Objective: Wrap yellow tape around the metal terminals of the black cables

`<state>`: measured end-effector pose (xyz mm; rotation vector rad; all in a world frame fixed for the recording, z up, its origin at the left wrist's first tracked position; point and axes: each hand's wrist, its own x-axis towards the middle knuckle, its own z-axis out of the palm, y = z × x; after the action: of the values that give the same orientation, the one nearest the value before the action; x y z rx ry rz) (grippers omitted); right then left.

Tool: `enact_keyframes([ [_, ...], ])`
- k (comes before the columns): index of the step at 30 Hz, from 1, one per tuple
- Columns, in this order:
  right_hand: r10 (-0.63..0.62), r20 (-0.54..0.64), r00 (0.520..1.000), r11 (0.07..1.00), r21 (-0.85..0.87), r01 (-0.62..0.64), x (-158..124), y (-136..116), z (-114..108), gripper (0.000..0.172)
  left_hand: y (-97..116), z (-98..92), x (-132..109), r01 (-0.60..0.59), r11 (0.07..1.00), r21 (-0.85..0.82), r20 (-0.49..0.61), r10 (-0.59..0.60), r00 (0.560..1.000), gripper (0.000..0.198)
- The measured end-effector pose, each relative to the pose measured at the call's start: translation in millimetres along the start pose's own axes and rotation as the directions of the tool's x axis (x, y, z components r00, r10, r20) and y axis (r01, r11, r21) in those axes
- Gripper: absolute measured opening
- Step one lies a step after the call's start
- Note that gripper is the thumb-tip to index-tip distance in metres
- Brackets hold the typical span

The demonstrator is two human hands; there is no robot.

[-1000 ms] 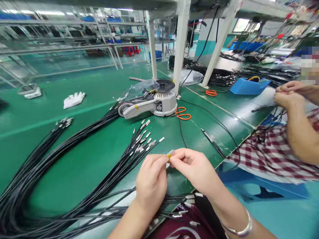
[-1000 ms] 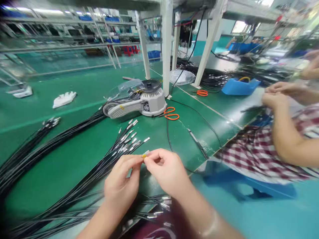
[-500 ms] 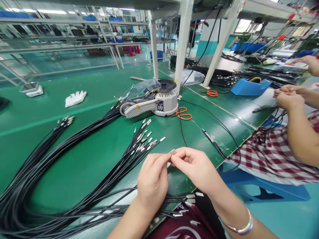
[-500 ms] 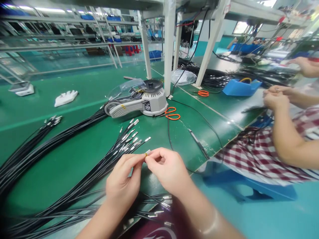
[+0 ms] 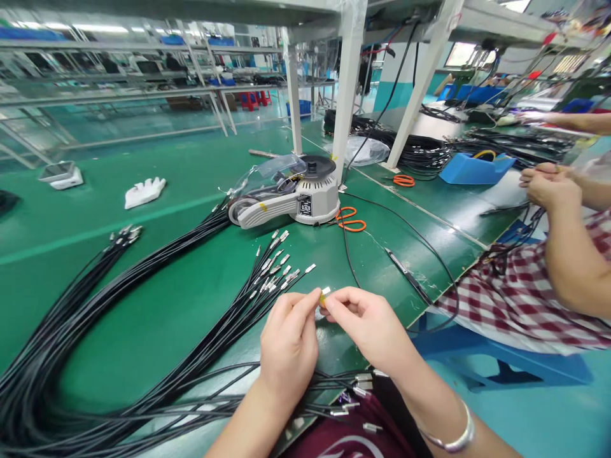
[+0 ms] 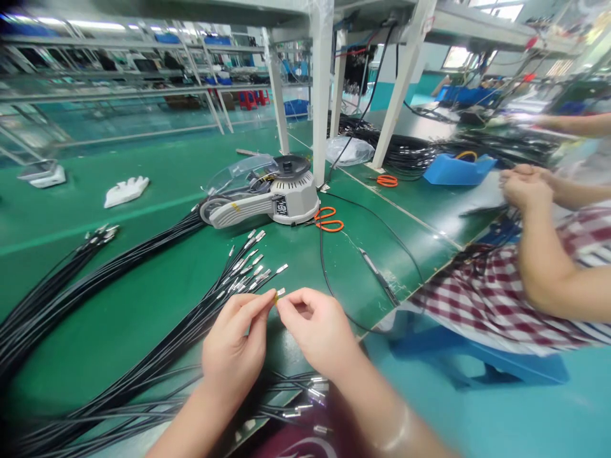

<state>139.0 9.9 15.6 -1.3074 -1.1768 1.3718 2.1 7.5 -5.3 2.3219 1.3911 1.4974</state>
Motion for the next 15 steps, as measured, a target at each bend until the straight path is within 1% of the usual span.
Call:
enact_keyframes([
  [2,0.061,0.004,0.998,0.99,0.131,-0.061,-3,3,1,0.028,0,0.7,0,0.019,1.0,0.004,-0.009,-0.019,1.0,0.023],
  [5,0.183,0.02,0.983,0.903,0.392,-0.176,-10,7,1,0.034,0,3.1,0,0.056,0.998,0.022,-0.007,-0.056,0.998,0.016],
  [6,0.213,0.026,0.977,0.868,0.453,-0.201,-13,8,1,0.035,0,4.2,0,0.063,0.997,0.033,-0.002,-0.063,0.998,0.014],
  [8,0.246,0.02,0.969,0.826,0.519,-0.22,-17,11,0,0.037,-1,6.0,0,0.06,0.997,0.056,0.012,-0.061,0.998,0.011],
  [9,0.249,0.01,0.968,0.822,0.527,-0.217,-19,12,-1,0.039,-1,6.7,0,0.056,0.996,0.065,0.016,-0.057,0.998,0.011],
  [11,0.227,-0.032,0.973,0.847,0.5,-0.181,-20,13,-1,0.042,-1,7.5,1,0.043,0.996,0.075,0.016,-0.045,0.999,0.012],
  [13,0.171,-0.083,0.982,0.894,0.433,-0.119,-18,14,-1,0.042,-1,7.5,1,0.024,0.996,0.083,0.008,-0.025,1.0,0.013],
  [15,0.123,-0.109,0.986,0.932,0.354,-0.077,-14,13,0,0.04,0,7.0,0,0.005,0.996,0.092,0.008,-0.006,1.0,0.014],
])
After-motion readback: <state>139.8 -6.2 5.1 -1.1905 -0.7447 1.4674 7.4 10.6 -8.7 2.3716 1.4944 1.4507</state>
